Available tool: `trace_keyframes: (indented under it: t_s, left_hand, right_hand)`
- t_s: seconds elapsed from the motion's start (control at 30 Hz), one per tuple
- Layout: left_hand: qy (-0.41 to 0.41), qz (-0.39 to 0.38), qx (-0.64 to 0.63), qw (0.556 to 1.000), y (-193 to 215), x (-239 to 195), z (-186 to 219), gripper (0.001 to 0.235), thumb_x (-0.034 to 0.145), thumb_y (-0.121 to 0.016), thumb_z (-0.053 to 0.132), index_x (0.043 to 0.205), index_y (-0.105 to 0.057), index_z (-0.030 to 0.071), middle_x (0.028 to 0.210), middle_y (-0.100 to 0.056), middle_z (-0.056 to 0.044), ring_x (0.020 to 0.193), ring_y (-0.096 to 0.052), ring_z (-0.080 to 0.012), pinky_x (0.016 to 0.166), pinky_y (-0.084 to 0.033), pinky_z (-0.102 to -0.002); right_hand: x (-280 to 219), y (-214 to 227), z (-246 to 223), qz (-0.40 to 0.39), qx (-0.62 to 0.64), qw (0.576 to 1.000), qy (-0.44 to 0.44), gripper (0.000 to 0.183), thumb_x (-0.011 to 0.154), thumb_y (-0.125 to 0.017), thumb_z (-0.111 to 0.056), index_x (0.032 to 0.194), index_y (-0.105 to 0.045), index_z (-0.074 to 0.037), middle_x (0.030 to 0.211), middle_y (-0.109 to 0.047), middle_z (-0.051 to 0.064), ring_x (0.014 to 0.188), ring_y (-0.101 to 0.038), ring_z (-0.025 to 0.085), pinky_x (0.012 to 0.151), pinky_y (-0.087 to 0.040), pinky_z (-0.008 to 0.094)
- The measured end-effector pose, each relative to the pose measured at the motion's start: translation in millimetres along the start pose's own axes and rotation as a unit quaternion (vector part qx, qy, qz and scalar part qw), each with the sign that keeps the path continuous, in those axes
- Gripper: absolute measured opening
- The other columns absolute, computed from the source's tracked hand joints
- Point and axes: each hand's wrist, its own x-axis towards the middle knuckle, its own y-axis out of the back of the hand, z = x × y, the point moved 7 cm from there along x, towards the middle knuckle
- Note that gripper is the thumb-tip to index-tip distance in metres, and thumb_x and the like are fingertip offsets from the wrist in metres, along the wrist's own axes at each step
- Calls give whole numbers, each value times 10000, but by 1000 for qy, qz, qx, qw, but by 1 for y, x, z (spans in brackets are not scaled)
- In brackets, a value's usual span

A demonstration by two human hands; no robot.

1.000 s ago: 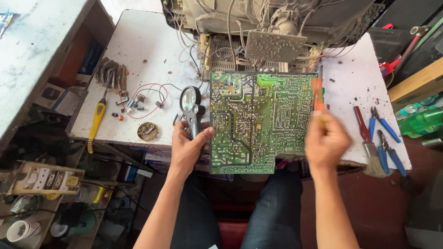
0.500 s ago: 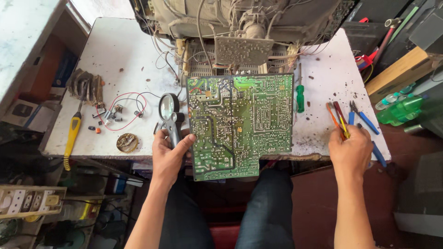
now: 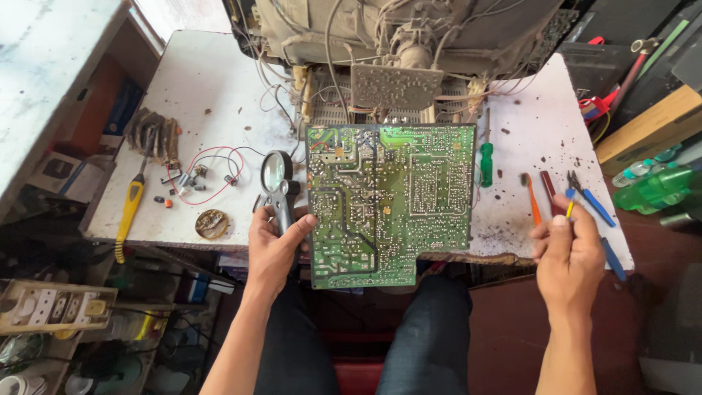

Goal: The person uses a soldering iron to work on a green circuit board, then switches to a toothbrush to scrub the surface. They use a magnifying glass to inspect the board and apply a substance from a small container using a yellow tool.

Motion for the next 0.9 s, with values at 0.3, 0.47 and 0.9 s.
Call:
trace_keyframes:
  t_s: [0.3,0.47,0.9]
  left_hand:
    - [16,29,11,999,12,-1,8,418,833,-824,132,1092,-533,-19,821,-726,-84,585,-642,-106,455,-483,-246]
    - [31,45,98,994,23,-3,18,451,818,-816,140,1085,-501,-40,783,-715,-99,569,-667,-123,454,-484,-251]
    - [20,23,398,917,24,10,38,760,724,-838,362,1231,-550,-126,940,-725,-212,733,-728,-233,677,-569,-359]
  right_hand:
    - [-17,-8,1,-20,166,986,15,227,1190,-460,-136,1324,-594,-12,726,-509,12,624,-463,66,547,-363,224]
    - [-25,-2,2,-13,153,988,21,203,1165,-521,-132,1119,-627,35,733,-529,11,576,-476,84,500,-359,238]
    - [-52,-20,17,-19,211,975,-61,253,1145,-568,-171,1201,-672,53,708,-464,-18,575,-402,38,501,-308,202]
